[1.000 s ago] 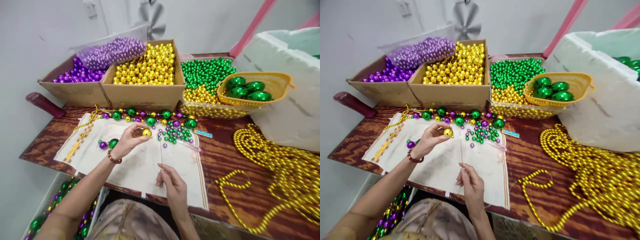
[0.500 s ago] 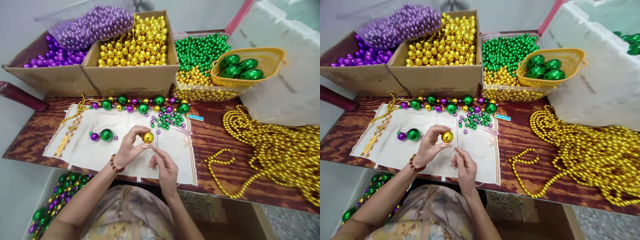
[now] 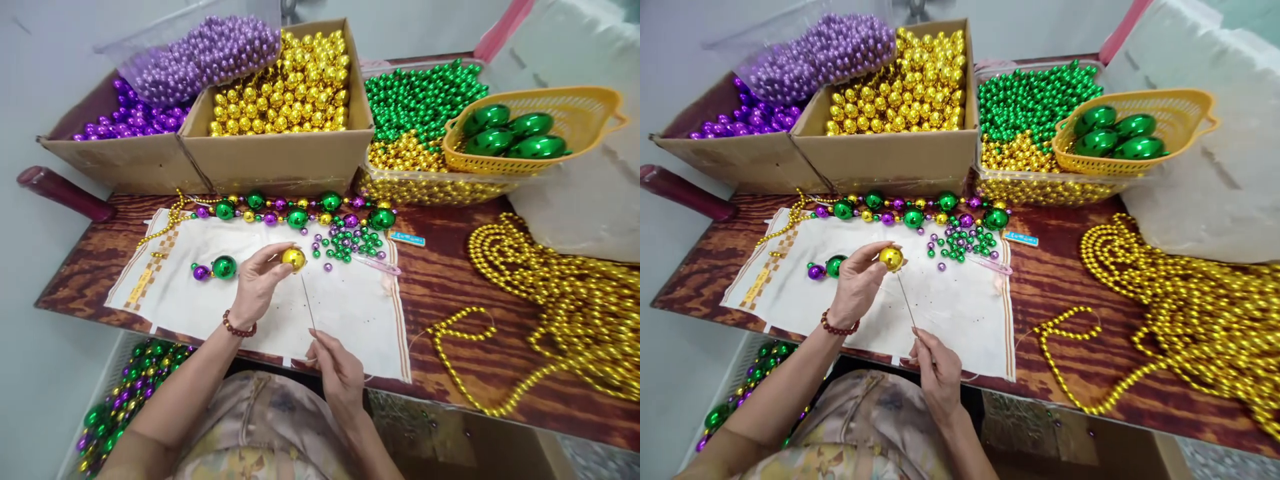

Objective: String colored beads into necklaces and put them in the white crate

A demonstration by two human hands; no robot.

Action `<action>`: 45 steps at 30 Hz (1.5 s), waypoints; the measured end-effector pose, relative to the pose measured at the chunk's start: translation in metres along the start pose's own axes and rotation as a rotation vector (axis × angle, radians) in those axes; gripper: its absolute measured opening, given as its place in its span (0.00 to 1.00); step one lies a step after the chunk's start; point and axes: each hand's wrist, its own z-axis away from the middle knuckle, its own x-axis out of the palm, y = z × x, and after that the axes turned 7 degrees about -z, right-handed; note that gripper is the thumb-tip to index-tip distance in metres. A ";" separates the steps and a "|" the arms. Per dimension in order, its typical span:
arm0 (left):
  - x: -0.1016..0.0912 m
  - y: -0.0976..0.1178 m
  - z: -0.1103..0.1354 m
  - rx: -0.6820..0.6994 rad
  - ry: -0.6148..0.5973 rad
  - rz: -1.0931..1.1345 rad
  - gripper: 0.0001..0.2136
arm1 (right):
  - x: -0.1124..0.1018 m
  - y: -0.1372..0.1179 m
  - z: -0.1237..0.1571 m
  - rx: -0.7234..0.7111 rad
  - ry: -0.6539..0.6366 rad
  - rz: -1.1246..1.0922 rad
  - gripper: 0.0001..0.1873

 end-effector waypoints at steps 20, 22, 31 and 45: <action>0.011 0.005 0.005 -0.134 -0.034 0.148 0.14 | 0.013 -0.003 -0.007 0.011 0.022 -0.017 0.12; 0.015 0.005 0.012 -0.119 -0.039 0.140 0.14 | 0.017 -0.005 -0.010 -0.009 0.053 -0.026 0.12; 0.022 0.005 0.040 -0.047 -0.179 -0.090 0.15 | 0.022 -0.015 -0.026 0.075 0.146 -0.191 0.11; 0.006 -0.058 -0.046 0.229 -0.330 -1.174 0.11 | -0.023 0.004 -0.007 0.241 0.179 -0.394 0.09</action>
